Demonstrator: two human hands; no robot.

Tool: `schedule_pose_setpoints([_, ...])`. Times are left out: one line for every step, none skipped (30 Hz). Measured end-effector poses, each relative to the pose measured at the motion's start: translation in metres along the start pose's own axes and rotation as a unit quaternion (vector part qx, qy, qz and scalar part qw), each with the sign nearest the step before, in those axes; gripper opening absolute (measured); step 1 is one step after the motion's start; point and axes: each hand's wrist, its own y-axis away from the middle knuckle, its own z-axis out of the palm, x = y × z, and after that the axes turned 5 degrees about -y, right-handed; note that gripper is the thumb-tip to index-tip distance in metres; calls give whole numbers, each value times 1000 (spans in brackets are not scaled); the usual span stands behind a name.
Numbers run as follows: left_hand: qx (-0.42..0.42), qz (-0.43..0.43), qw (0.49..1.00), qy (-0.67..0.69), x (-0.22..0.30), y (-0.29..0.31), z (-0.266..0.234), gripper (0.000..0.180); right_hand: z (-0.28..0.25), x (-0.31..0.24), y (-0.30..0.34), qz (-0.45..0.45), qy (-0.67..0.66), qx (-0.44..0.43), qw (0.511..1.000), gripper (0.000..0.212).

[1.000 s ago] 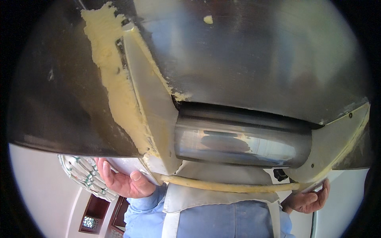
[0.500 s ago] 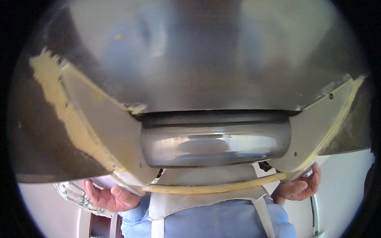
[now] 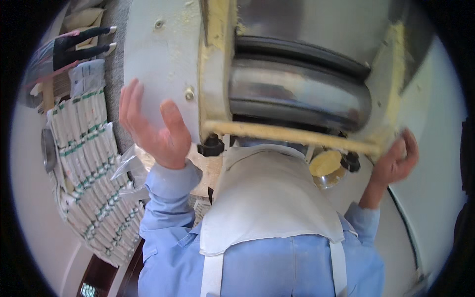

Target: The person operates a dough sheeter to flatten dough, then moves to a table to handle and arrange pre-portioned dough pieces in plastic bags. They walk outside to check a large steamer, open its lid, and return inside.

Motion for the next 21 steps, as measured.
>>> schedule_pose_setpoints([-4, 12, 1000, -11, -1, -2, 2, 42, 1, 1, -2, -4, 10, -5, 1000, 27])
schedule_pose_setpoints([-6, 24, 999, -28, -3, -4, 4, 42, 1, 2, -5, -17, -11, -13, 1000, 27])
schedule_pose_setpoints([-9, 32, 998, -53, -5, -7, 4, 42, 0, 3, -7, -39, -21, -22, 999, 27])
schedule_pose_setpoints([-15, 35, 996, -82, -7, -7, 5, 43, -2, 4, -8, -36, -70, -21, 997, 26])
schedule_pose_setpoints([-9, 47, 995, -86, -8, -8, 6, 43, -3, 3, -7, -26, -128, -11, 991, 25])
schedule_pose_setpoints([-1, 57, 994, -97, -8, -5, 6, 44, -9, 3, 1, -13, -196, 17, 980, 23])
schedule_pose_setpoints([6, 65, 992, -112, -8, -4, 6, 44, -18, 1, 7, -10, -193, 33, 981, 22])
schedule_pose_setpoints([9, 58, 992, -109, -9, -3, 6, 44, -27, -1, 17, -5, -189, 44, 981, 21])
schedule_pose_setpoints([12, 53, 993, -107, -8, -1, 7, 44, -36, -1, 29, 0, -183, 50, 982, 21])
schedule_pose_setpoints([14, 49, 993, -106, -8, -1, 8, 43, -41, -1, 42, 6, -166, 60, 984, 20])
schedule_pose_setpoints([16, 47, 993, -110, -9, 0, 9, 43, -45, 0, 56, 26, -154, 46, 987, 22])
schedule_pose_setpoints([20, 48, 993, -108, -10, 0, 9, 43, -46, 1, 69, 47, -137, 30, 989, 24])
schedule_pose_setpoints([24, 50, 993, -108, -12, -1, 10, 42, -47, 3, 79, 67, -123, 18, 990, 26])
schedule_pose_setpoints([33, 51, 992, -109, -13, -1, 12, 41, -46, 7, 87, 77, -62, -13, 995, 29])
schedule_pose_setpoints([35, 54, 993, -102, -13, -1, 16, 40, -42, 10, 96, 88, -5, -41, 995, 33])
schedule_pose_setpoints([40, 56, 992, -106, -15, -2, 18, 38, -34, 11, 105, 101, 46, -75, 991, 37])
schedule_pose_setpoints([35, 47, 991, -120, -18, -2, 15, 37, -26, 13, 111, 74, 87, -102, 988, 41])
schedule_pose_setpoints([54, 62, 993, -81, -20, -2, 12, 36, -19, 16, 112, 47, 125, -130, 982, 44])
schedule_pose_setpoints([64, 65, 995, -42, -22, -1, 9, 35, -13, 19, 111, 23, 169, -157, 973, 48])
schedule_pose_setpoints([66, 63, 996, -3, -22, 4, 6, 35, -8, 24, 109, 3, 191, -158, 969, 50])
schedule_pose_setpoints([76, 35, 996, 42, -23, 13, 1, 35, -4, 29, 106, 29, 195, -185, 963, 48])
